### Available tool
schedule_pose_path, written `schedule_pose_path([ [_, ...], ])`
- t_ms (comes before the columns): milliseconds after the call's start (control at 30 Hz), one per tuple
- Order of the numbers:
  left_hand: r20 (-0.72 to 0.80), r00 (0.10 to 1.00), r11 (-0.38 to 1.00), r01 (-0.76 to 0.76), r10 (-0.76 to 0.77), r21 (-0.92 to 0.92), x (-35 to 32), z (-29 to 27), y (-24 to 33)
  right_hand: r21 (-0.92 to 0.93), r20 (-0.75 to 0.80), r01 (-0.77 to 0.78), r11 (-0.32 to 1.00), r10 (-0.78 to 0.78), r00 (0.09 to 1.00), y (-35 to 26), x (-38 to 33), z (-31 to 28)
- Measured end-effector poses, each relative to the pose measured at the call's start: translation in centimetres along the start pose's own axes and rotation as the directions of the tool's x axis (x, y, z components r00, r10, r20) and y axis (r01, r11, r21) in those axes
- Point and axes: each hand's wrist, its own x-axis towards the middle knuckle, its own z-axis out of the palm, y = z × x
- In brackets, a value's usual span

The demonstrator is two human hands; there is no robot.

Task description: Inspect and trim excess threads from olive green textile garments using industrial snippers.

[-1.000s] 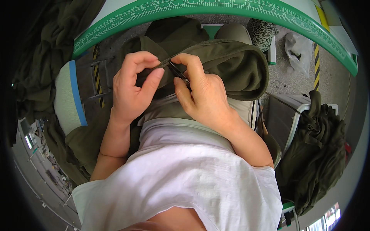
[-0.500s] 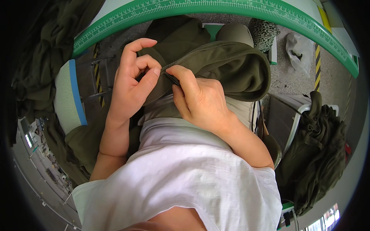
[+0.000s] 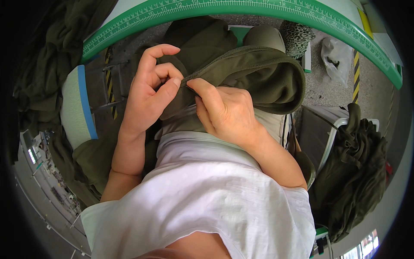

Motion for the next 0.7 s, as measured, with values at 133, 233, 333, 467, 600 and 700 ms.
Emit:
schedule_pose_path([
  [133,0.064,0.998,0.997,0.024,-0.028,0.067,0.0,-0.5,0.4,0.015,0.023,-0.021,1.000,0.021,1.000,-0.2,0.0,-0.1],
  [233,0.100,0.994,0.990,0.027,-0.041,0.136,0.0,-0.8,0.6,0.041,0.049,-0.050,0.998,0.048,0.998,-0.3,0.0,-0.1],
  [333,0.118,0.992,0.980,0.020,-0.044,0.196,0.1,-0.8,0.7,0.062,0.068,-0.070,0.996,0.066,0.995,-0.4,-0.3,0.0],
  [467,0.118,0.988,0.975,0.074,-0.100,0.208,-0.1,-0.7,0.8,0.177,0.068,-0.158,0.972,0.148,0.987,-0.6,-0.6,0.4],
  [600,0.116,0.989,0.990,0.084,-0.097,0.116,-0.1,-0.7,0.6,0.236,0.117,-0.230,0.944,0.207,0.971,-0.9,-0.3,0.1],
  [700,0.126,0.990,0.996,0.062,-0.070,0.063,-0.1,-0.7,0.2,0.275,0.132,-0.278,0.920,0.250,0.959,-1.1,-0.4,-0.1],
])
